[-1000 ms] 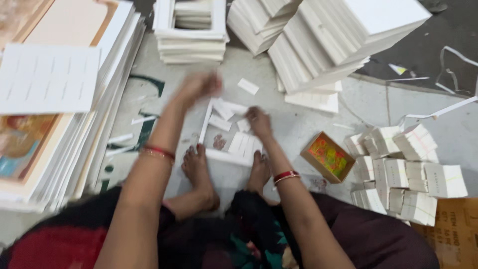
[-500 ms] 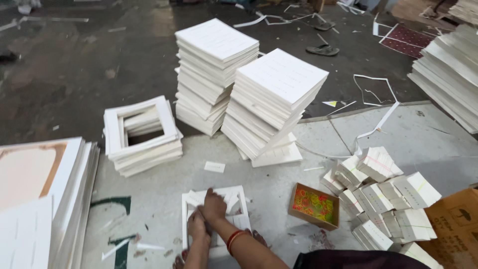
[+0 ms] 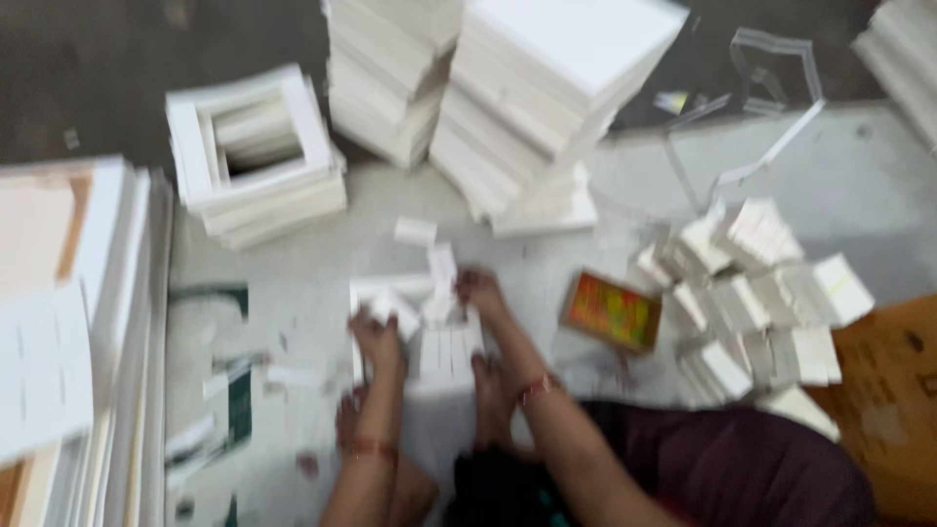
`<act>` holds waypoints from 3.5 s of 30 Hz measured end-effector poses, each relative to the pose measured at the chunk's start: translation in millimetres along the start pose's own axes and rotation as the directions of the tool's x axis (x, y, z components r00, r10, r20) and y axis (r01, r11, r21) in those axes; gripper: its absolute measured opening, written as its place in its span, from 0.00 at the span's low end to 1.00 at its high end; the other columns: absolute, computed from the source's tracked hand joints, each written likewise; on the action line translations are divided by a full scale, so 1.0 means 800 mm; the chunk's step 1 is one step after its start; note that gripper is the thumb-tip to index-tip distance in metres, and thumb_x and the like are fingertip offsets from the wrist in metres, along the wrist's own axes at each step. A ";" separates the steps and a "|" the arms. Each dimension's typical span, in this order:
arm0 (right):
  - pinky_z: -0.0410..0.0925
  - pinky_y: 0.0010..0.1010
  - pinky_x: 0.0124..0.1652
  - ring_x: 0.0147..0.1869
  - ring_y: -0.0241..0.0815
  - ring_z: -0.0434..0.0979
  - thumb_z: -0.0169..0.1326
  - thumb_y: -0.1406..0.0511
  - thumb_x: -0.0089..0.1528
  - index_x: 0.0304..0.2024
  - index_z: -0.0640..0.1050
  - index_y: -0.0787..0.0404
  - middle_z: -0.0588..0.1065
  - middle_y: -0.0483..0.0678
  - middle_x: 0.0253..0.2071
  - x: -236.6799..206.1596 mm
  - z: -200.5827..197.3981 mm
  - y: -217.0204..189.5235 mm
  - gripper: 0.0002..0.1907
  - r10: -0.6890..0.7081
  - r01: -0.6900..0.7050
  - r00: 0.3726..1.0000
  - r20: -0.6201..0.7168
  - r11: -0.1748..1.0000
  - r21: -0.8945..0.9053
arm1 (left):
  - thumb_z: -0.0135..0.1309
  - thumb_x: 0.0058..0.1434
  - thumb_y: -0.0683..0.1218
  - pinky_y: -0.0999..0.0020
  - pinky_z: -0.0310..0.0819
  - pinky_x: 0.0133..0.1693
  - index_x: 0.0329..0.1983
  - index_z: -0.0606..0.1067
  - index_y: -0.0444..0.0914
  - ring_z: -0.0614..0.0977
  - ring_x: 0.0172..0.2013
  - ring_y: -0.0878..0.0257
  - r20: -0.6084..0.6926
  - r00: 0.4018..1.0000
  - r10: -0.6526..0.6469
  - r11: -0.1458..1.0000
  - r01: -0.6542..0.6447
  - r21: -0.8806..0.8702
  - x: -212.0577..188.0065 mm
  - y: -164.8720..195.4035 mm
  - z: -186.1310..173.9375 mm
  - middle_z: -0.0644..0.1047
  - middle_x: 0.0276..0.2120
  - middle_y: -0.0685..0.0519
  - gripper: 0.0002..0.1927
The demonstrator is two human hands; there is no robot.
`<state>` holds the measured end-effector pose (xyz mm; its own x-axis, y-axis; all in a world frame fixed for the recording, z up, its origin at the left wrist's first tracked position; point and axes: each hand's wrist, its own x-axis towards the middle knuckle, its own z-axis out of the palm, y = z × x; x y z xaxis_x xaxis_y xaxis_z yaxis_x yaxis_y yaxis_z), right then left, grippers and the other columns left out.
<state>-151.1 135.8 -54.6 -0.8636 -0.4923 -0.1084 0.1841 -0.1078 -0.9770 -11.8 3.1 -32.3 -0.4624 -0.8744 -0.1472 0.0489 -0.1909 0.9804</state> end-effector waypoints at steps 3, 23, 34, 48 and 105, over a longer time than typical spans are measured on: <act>0.67 0.25 0.28 0.28 0.32 0.73 0.61 0.69 0.61 0.46 0.80 0.66 0.77 0.44 0.29 -0.017 0.001 -0.014 0.12 0.006 -0.010 1.000 -0.019 0.981 -0.194 | 0.58 0.60 0.36 0.67 0.68 0.34 0.69 0.63 0.40 0.73 0.35 0.65 0.215 0.958 -0.190 0.972 0.215 -0.100 0.008 0.002 0.020 0.73 0.39 0.57 0.34; 0.71 0.23 0.31 0.30 0.31 0.77 0.51 0.66 0.65 0.44 0.80 0.63 0.82 0.47 0.34 -0.006 -0.076 -0.026 0.10 0.115 -0.180 0.967 -0.228 0.940 -0.289 | 0.68 0.50 0.46 0.54 0.77 0.46 0.46 0.80 0.40 0.82 0.46 0.49 0.528 0.836 -0.147 0.505 -0.396 0.767 0.022 -0.008 0.059 0.81 0.46 0.46 0.19; 0.72 0.26 0.29 0.31 0.32 0.78 0.52 0.64 0.64 0.45 0.80 0.62 0.82 0.46 0.33 -0.007 -0.066 -0.027 0.11 0.139 -0.197 0.973 -0.186 0.920 -0.340 | 0.71 0.49 0.49 0.51 0.77 0.44 0.52 0.74 0.38 0.82 0.46 0.44 0.550 0.818 -0.168 0.429 -0.442 0.788 0.014 -0.004 0.077 0.81 0.43 0.42 0.29; 0.72 0.33 0.34 0.33 0.38 0.78 0.57 0.68 0.65 0.44 0.73 0.66 0.77 0.52 0.31 -0.036 0.050 0.012 0.08 -0.212 0.151 0.975 -0.061 0.843 -0.516 | 0.42 0.77 0.50 0.67 0.71 0.55 0.58 0.75 0.36 0.78 0.50 0.60 0.526 0.842 0.124 0.985 -0.167 0.035 0.025 0.007 0.014 0.80 0.48 0.48 0.17; 0.70 0.45 0.52 0.54 0.60 0.77 0.62 0.64 0.60 0.55 0.69 0.67 0.76 0.60 0.49 0.174 0.074 -0.018 0.25 -0.001 0.082 0.996 0.089 0.391 -0.917 | 0.39 0.74 0.52 0.53 0.79 0.53 0.70 0.56 0.46 0.81 0.51 0.51 0.312 0.901 -0.303 0.833 0.409 -0.372 0.086 -0.012 0.002 0.74 0.54 0.44 0.23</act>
<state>-246.2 17.5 -44.8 -0.8185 -0.5673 -0.0907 -0.4295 0.7091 -0.5592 -45.7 -54.2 -51.4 -0.7070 -0.5906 -0.3890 0.1807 -0.6826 0.7081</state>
